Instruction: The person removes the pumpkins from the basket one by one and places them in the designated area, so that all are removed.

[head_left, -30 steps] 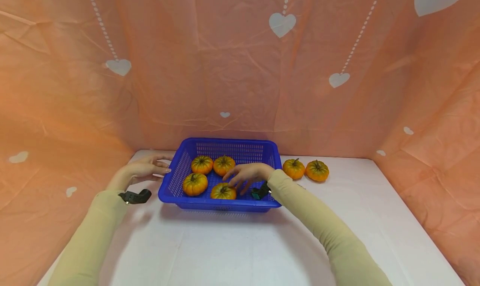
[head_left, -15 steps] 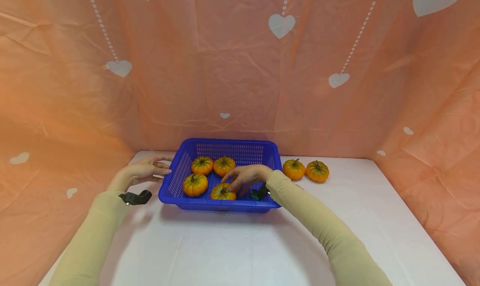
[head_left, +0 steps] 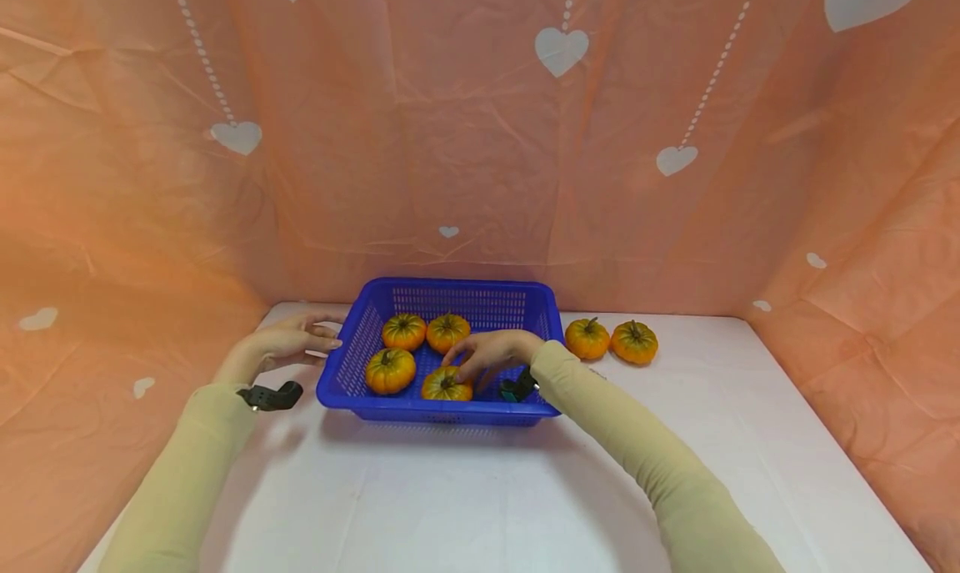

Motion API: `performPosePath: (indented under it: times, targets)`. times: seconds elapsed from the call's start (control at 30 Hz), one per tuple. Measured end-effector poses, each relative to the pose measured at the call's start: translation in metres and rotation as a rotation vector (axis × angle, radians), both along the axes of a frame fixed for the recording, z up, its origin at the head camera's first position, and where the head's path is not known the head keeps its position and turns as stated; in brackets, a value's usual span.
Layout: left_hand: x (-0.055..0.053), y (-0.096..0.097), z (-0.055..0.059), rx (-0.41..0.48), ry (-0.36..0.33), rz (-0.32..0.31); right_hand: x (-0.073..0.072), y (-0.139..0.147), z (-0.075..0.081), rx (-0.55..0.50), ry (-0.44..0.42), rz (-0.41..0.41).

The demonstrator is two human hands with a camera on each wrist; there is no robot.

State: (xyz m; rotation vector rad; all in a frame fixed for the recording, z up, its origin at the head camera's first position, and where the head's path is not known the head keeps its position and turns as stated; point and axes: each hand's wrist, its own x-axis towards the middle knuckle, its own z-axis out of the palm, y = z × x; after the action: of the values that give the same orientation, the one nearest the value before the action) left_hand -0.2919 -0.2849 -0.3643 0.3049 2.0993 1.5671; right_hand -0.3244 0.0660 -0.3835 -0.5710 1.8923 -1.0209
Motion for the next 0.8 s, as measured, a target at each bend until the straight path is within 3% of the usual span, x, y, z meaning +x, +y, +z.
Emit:
performPosePath:
  times: [0.4, 0.8]
  targets:
    - [0.000, 0.000, 0.001, -0.005, -0.023, 0.016, -0.004, 0.009, 0.005, -0.073, 0.035, 0.042]
    - [0.001, 0.001, 0.001, -0.011, -0.021, 0.021, -0.012, 0.032, 0.023, -0.169, 0.035, -0.032]
